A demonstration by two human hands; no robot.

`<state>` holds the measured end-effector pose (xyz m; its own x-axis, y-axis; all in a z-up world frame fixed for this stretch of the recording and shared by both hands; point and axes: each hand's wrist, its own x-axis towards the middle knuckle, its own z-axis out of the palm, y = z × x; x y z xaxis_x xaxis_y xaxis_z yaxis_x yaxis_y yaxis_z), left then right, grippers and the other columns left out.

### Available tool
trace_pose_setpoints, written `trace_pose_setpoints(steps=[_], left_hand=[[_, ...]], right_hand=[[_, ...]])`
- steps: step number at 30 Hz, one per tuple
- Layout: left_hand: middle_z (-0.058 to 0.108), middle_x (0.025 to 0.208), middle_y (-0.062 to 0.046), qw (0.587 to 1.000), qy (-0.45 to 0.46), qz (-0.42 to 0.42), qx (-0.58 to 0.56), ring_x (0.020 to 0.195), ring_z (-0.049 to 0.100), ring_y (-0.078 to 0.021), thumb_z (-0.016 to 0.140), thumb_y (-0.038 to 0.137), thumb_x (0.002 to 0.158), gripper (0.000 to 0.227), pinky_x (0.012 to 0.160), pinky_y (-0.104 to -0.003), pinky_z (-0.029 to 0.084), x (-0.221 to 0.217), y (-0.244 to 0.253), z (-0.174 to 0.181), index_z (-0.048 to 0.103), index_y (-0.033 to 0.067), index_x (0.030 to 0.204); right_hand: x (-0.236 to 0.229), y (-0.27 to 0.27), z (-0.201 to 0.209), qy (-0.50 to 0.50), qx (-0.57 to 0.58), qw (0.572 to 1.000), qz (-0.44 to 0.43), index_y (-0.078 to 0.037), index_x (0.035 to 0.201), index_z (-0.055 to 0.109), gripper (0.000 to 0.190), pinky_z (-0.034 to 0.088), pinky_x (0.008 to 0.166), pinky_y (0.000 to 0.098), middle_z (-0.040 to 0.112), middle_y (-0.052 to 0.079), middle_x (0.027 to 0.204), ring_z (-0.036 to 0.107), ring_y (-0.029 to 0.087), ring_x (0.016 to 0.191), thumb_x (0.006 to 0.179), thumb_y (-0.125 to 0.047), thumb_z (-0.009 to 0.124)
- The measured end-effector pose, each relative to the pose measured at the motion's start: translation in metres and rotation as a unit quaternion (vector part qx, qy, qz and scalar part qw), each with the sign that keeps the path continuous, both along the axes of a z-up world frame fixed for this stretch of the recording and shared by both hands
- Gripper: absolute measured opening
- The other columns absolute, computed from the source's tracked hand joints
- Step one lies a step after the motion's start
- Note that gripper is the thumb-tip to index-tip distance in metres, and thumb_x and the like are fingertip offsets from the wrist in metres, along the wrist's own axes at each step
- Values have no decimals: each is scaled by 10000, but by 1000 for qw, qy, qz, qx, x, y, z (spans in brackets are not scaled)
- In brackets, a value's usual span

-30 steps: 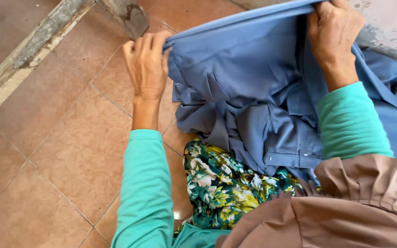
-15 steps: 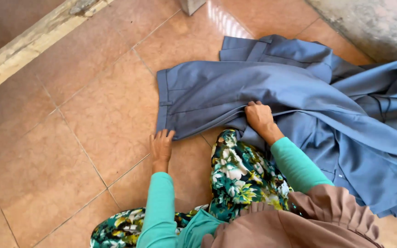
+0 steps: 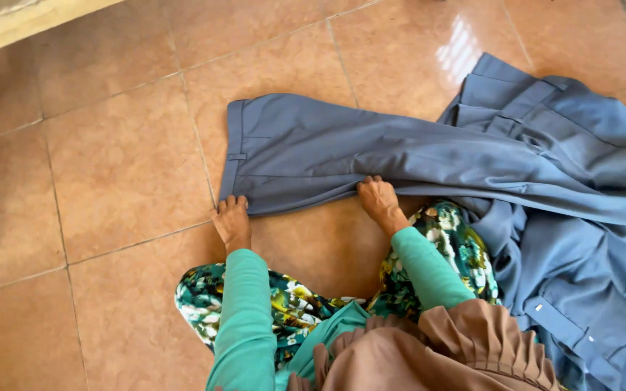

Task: Folding multiple pairs of blue trousers into neat rectangular stacks while sitting on the floor.

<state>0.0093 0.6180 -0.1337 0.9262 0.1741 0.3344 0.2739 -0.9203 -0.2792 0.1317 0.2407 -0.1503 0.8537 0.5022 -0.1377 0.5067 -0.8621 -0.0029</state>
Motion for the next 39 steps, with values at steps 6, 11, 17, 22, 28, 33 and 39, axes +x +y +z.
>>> trace_pose_setpoints(steps=[6, 11, 17, 22, 28, 33, 39], left_hand=[[608, 808, 19, 994, -15, 109, 8, 803, 607, -221, 615, 277, 973, 205, 771, -457, 432, -49, 98, -36, 625, 244, 770], [689, 1021, 27, 957, 124, 261, -37, 1018, 615, -201, 455, 220, 1053, 281, 909, -469, 390, -73, 137, 6, 709, 262, 941], [625, 1357, -10, 872, 259, 402, -103, 1272, 530, -233, 385, 147, 1065, 355, 1078, -582, 199, -128, 204, 14, 664, 274, 1243], [406, 1591, -193, 825, 247, 459, -220, 1528, 208, -417, 269, 171, 1077, 450, 1161, -693, 1, -107, 168, 66, 534, 134, 1439], [753, 948, -292, 683, 252, 201, -655, 861, 772, -346, 385, 755, 959, 866, 783, -410, 623, -57, -39, 186, 784, -6, 1071], [447, 1436, -433, 252, -25, 269, -929, 1279, 536, -539, 474, 864, 855, 1233, 1013, -595, 500, -15, -96, 115, 127, -51, 1603], [266, 1542, -366, 170, -219, 311, -909, 1306, 479, -574, 545, 484, 1041, 769, 991, -636, 541, -10, -47, 65, 207, 59, 1584]], right_hand=[[-55, 72, -4, -109, 91, 984, 109, -147, 912, 710, 122, 590, 590, 356, 614, 57, 856, 650, 252, 884, 885, -136, 592], [-64, 56, 12, -144, 91, 975, 143, -179, 839, 698, 103, 560, 600, 348, 594, 50, 914, 606, 250, 930, 858, -137, 605], [-63, 34, 10, -181, 88, 969, 146, -181, 760, 676, 135, 538, 634, 345, 576, 46, 942, 600, 256, 966, 857, -126, 600], [-64, 74, -1, -155, 87, 976, 128, -186, 737, 669, 143, 521, 613, 379, 573, 56, 919, 622, 278, 892, 865, -195, 605], [-68, 96, 35, -144, 127, 975, 114, -167, 722, 680, 196, 524, 634, 411, 605, 53, 1015, 656, 284, 879, 873, -280, 624], [-80, 99, 60, -183, 168, 962, 113, -192, 707, 657, 221, 524, 626, 358, 573, -3, 940, 656, 231, 855, 885, -324, 649], [-78, 79, 28, -235, 80, 962, 117, -230, 625, 636, 185, 469, 603, 360, 548, -20, 890, 601, 228, 819, 806, -257, 663]])
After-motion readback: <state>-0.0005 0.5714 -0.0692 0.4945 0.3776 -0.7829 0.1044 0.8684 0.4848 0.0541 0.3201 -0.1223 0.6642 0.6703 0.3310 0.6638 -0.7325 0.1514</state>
